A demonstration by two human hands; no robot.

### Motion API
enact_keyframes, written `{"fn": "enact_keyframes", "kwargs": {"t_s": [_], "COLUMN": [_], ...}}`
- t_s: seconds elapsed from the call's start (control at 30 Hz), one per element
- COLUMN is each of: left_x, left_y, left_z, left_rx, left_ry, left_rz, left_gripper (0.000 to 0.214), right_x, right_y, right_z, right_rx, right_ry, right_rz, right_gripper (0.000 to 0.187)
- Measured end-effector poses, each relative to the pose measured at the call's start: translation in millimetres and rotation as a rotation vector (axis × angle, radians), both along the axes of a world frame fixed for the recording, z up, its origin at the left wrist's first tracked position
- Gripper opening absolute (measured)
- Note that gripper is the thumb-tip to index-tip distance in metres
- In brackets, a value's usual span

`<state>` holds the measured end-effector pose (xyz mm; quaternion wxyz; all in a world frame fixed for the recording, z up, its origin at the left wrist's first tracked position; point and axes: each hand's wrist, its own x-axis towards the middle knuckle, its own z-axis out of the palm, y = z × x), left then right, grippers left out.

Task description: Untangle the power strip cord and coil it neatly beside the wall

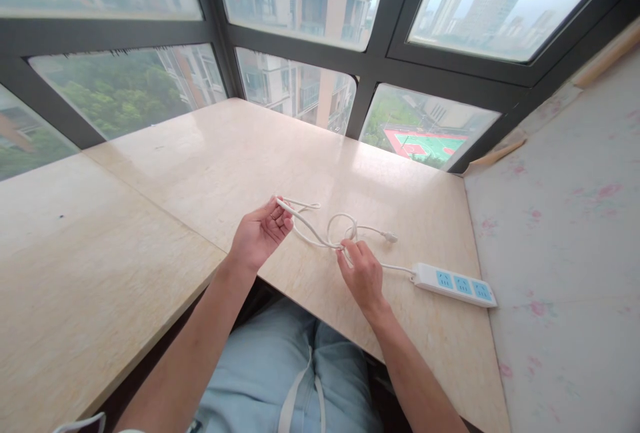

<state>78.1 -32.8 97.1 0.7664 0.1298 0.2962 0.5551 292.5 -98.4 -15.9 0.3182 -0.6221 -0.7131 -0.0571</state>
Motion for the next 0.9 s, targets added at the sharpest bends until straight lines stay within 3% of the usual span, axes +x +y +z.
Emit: {"fn": "enact_keyframes", "kwargs": {"t_s": [0.13, 0.27, 0.5, 0.67, 0.9], "left_x": [-11, -22, -47, -70, -90], "left_y": [6, 9, 20, 29, 24], "left_z": [10.1, 15.0, 19.2, 12.9, -12.6], "left_rx": [-0.100, -0.102, -0.053, -0.084, -0.243], "left_ry": [-0.145, -0.256, -0.221, -0.219, -0.160], "left_rz": [0.095, 0.197, 0.382, 0.473, 0.401], "left_gripper": [0.023, 0.025, 0.024, 0.025, 0.017], "right_x": [1, 2, 6, 11, 14], "right_y": [3, 6, 7, 10, 14], "right_z": [1.2, 1.9, 2.6, -4.5, -14.5], "right_rx": [-0.009, -0.012, 0.043, 0.054, 0.049], "right_ry": [-0.018, -0.021, -0.031, 0.008, 0.079], "right_rz": [0.009, 0.033, -0.004, -0.031, 0.022], "right_gripper": [0.016, 0.012, 0.008, 0.007, 0.006]}}
